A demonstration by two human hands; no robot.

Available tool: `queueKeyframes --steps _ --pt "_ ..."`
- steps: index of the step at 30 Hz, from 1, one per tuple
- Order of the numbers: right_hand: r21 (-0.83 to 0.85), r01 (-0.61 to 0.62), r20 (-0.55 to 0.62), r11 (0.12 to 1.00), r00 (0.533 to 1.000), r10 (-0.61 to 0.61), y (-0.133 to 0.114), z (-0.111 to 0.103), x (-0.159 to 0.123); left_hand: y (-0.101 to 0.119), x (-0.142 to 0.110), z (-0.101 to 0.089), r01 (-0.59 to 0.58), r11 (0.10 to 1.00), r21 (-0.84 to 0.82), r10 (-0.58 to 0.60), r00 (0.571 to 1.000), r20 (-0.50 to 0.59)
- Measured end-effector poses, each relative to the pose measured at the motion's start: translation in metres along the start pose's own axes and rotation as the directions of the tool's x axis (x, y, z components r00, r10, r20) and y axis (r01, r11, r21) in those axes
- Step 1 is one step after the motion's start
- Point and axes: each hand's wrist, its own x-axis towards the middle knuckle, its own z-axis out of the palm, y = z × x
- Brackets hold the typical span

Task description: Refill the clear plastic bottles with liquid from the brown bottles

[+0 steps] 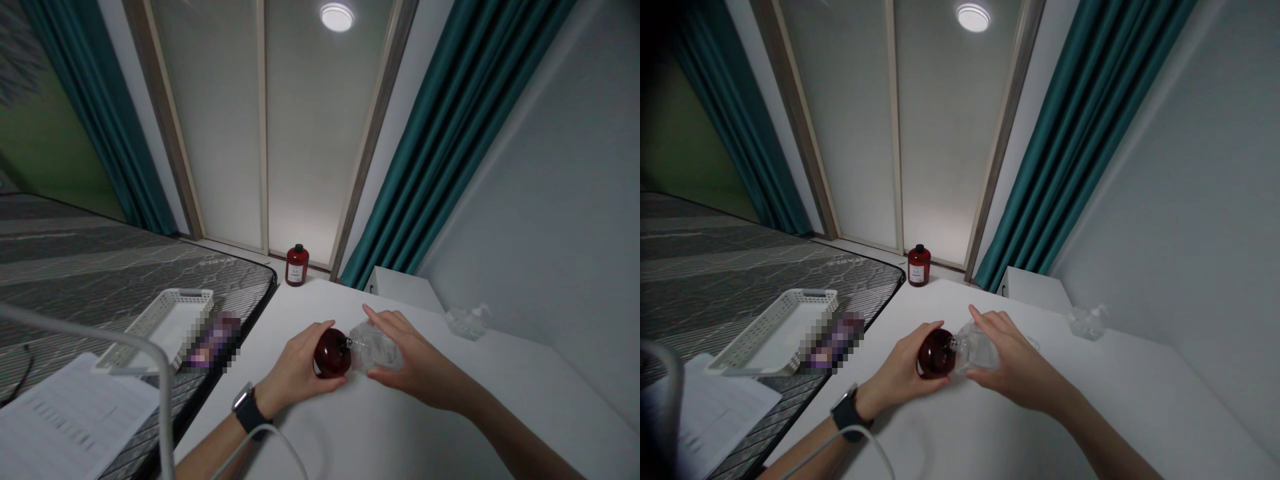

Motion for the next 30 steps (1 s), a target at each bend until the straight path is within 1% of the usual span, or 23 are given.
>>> queueKeyframes --steps 5,12,19,30 --pt "-0.009 -0.002 0.009 1.0 1.0 0.003 -0.0022 -0.0017 0.0006 0.0003 0.0001 -0.0001 0.014 1.0 -0.014 -0.014 1.0 0.0" --pt "-0.006 0.004 0.003 1.0 1.0 -0.004 -0.0008 -0.0012 0.0007 0.0001 0.0001 0.0001 0.004 1.0 -0.012 -0.004 1.0 -0.002" --pt "-0.003 0.007 0.01 1.0 1.0 -0.007 0.0001 -0.0011 0.0011 -0.0005 -0.0003 0.001 0.026 0.999 -0.022 -0.026 1.0 0.005" --pt "-0.002 -0.005 0.022 1.0 1.0 0.005 -0.0012 -0.0027 0.0005 -0.0003 -0.0009 0.001 0.017 1.0 -0.022 -0.017 1.0 0.01"
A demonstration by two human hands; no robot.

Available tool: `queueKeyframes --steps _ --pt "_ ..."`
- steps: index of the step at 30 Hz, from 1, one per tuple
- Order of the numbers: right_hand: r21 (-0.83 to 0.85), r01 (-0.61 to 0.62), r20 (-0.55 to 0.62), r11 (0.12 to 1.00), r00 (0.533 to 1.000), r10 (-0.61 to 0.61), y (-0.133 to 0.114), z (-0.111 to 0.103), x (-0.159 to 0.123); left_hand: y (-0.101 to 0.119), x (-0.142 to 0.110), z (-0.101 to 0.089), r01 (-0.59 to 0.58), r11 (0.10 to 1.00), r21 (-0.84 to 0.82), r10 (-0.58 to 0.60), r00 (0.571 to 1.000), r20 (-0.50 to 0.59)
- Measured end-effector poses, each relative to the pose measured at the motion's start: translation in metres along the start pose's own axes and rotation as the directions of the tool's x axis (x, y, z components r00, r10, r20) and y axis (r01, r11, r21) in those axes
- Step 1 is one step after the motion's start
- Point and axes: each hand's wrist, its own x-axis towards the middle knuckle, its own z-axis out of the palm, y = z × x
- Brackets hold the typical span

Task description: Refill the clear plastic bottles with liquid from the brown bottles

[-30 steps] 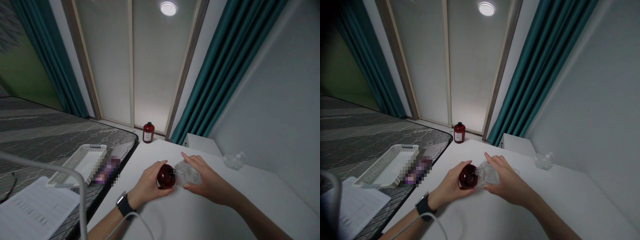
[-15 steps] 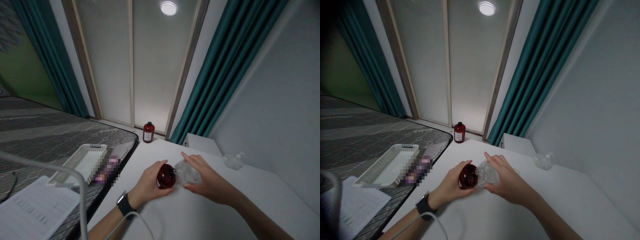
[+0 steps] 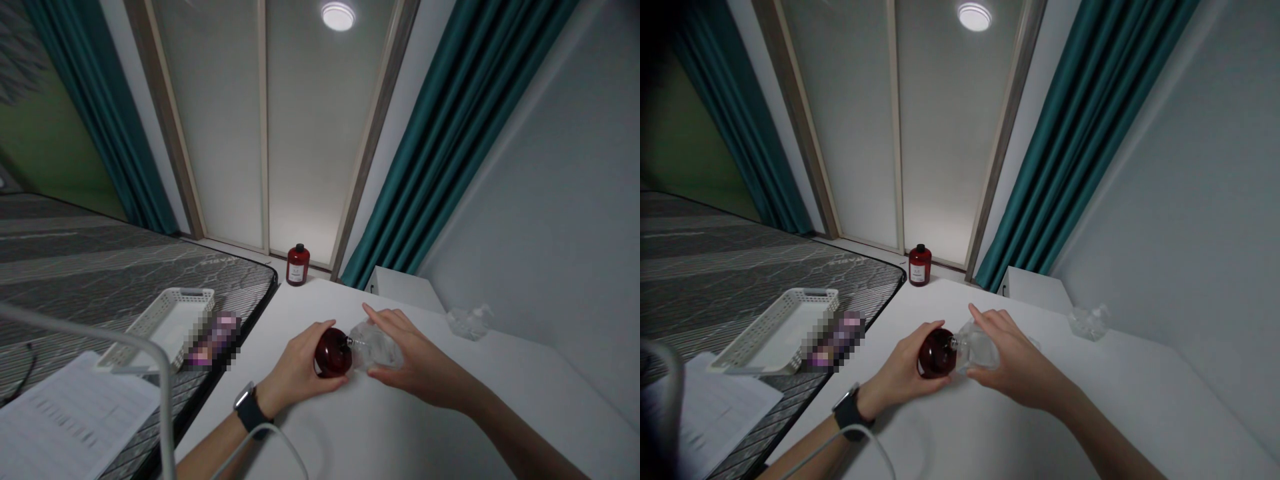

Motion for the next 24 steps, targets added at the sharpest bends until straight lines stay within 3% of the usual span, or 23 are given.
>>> queueKeyframes --steps 24 --pt "-0.017 0.021 0.006 1.0 1.0 -0.021 0.0002 -0.0016 0.0013 -0.0006 -0.0006 0.0006 0.008 1.0 -0.021 -0.008 1.0 -0.004"
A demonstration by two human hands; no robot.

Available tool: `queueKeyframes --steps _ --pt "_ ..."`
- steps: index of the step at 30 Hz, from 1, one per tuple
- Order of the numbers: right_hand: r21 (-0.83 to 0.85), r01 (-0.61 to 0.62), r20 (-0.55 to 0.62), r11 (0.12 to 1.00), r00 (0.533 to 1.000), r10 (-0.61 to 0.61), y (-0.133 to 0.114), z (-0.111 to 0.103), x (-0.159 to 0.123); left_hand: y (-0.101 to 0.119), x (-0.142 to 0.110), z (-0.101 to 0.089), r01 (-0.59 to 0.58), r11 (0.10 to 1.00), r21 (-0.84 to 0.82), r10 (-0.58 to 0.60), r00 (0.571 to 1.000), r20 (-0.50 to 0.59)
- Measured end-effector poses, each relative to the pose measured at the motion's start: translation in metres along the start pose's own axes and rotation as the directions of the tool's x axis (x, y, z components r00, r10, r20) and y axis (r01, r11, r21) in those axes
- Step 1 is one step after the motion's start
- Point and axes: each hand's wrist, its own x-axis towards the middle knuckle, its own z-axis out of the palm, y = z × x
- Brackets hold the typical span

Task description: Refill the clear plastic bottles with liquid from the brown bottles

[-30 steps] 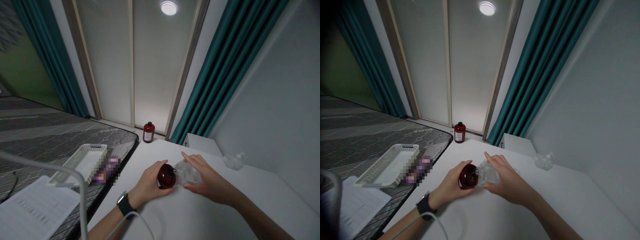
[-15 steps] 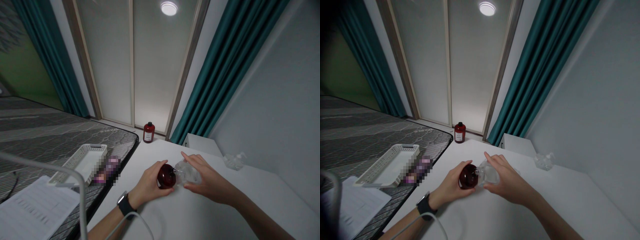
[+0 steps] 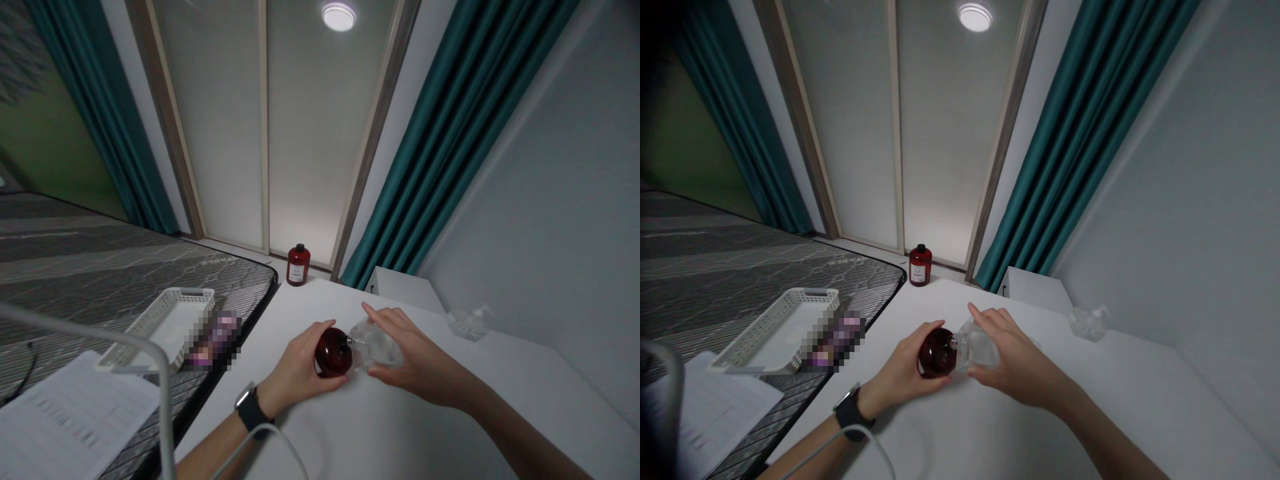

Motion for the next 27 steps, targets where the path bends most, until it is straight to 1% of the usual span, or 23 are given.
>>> queueKeyframes --steps 7,21,27 --pt "-0.014 -0.005 0.007 1.0 1.0 0.005 -0.0017 -0.0009 0.0009 -0.0004 0.0002 0.0008 -0.001 1.0 0.001 0.001 1.0 -0.002" --pt "-0.035 0.036 -0.017 0.999 0.999 -0.036 -0.0002 -0.0001 0.0013 -0.001 -0.0003 0.0028 0.009 1.0 0.002 -0.009 1.0 -0.015" --pt "-0.053 0.022 -0.006 0.998 1.0 -0.022 -0.0024 -0.0012 0.0016 -0.0008 -0.0007 0.0029 0.018 1.0 -0.002 -0.018 1.0 -0.013"
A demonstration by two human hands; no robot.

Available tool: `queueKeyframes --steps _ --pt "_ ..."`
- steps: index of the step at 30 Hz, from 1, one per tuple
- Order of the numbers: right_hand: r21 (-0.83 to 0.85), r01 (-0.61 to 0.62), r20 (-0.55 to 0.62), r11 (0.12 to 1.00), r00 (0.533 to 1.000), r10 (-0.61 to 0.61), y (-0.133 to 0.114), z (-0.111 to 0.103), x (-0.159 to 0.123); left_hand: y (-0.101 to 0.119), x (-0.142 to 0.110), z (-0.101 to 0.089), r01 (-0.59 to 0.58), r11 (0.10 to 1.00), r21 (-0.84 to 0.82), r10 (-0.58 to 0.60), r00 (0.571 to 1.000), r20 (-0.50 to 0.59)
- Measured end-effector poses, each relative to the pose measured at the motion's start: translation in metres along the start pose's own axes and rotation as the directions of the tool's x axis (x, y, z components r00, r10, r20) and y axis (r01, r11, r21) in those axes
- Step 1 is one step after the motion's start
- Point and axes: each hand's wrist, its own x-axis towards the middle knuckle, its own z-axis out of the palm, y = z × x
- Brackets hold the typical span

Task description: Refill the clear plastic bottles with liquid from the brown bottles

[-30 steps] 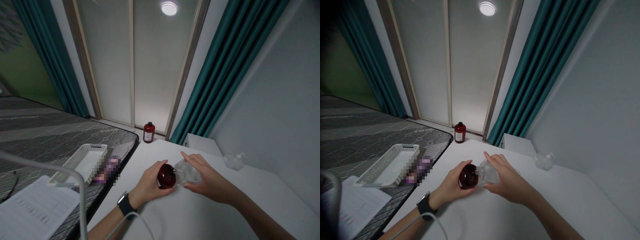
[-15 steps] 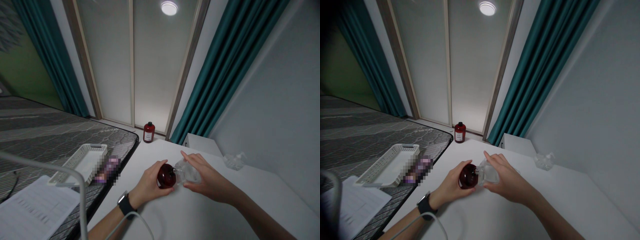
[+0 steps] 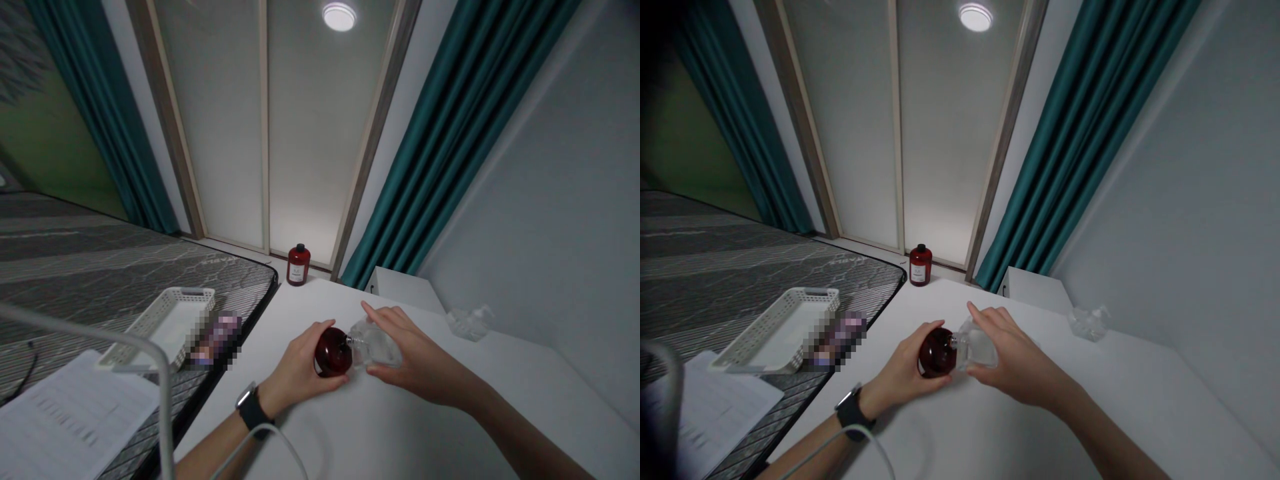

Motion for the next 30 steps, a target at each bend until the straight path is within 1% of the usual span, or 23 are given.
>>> queueKeyframes --steps 15,30 --pt "-0.024 0.033 0.009 0.999 0.999 -0.033 -0.0014 -0.0042 0.0012 0.0017 -0.0003 0.0 0.023 0.999 -0.024 -0.024 1.0 -0.001" --pt "-0.036 0.02 0.028 0.999 0.999 -0.019 -0.0044 -0.0079 0.0037 0.0021 -0.0016 0.0019 0.039 0.999 -0.033 -0.04 0.999 -0.021"
